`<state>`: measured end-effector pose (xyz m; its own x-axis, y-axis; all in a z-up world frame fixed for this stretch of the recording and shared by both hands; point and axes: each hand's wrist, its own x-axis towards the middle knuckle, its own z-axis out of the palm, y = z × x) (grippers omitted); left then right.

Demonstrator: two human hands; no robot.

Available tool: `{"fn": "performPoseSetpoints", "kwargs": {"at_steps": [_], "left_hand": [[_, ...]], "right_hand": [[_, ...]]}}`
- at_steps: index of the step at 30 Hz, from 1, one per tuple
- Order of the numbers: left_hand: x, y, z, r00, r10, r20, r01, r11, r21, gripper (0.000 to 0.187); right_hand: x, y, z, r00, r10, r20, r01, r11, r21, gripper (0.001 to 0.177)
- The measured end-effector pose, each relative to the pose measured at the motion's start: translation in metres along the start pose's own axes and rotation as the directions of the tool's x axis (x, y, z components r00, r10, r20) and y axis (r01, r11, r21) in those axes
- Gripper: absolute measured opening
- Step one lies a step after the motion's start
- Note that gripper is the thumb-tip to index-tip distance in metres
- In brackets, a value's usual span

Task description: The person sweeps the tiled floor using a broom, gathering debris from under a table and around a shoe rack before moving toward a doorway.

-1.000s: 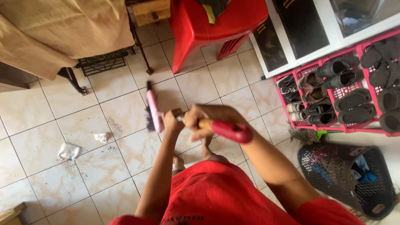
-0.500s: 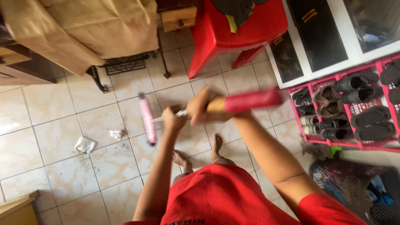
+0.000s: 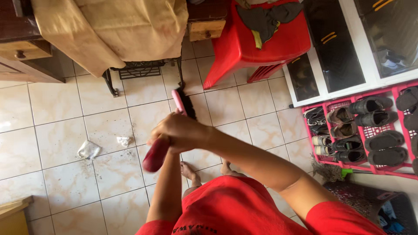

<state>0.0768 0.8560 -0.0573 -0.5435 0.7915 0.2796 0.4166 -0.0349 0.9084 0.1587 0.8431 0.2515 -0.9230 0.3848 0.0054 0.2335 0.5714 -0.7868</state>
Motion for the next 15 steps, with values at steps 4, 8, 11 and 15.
{"fn": "performPoseSetpoints", "kwargs": {"at_steps": [4, 8, 11, 15], "left_hand": [[0.005, -0.026, -0.034, 0.988, 0.044, -0.151, -0.045, 0.999, -0.006, 0.032], [0.015, -0.042, -0.057, 0.959, 0.110, -0.263, -0.111, 0.994, 0.010, 0.039], [0.032, -0.053, -0.065, 0.950, 0.169, -0.261, -0.172, 0.985, 0.013, 0.045], [0.042, -0.068, -0.080, 0.991, 0.112, -0.068, -0.117, 0.991, -0.068, 0.052]], "right_hand": [[0.022, -0.009, 0.033, 0.998, -0.061, 0.031, 0.066, 0.978, -0.197, 0.020], [0.035, -0.001, 0.049, 0.966, -0.255, -0.042, 0.243, 0.953, -0.181, 0.032], [0.046, 0.024, 0.054, 0.954, -0.291, 0.073, 0.291, 0.957, 0.001, 0.030], [0.054, 0.046, 0.049, 0.873, -0.472, 0.118, 0.435, 0.866, 0.245, 0.022]]}}
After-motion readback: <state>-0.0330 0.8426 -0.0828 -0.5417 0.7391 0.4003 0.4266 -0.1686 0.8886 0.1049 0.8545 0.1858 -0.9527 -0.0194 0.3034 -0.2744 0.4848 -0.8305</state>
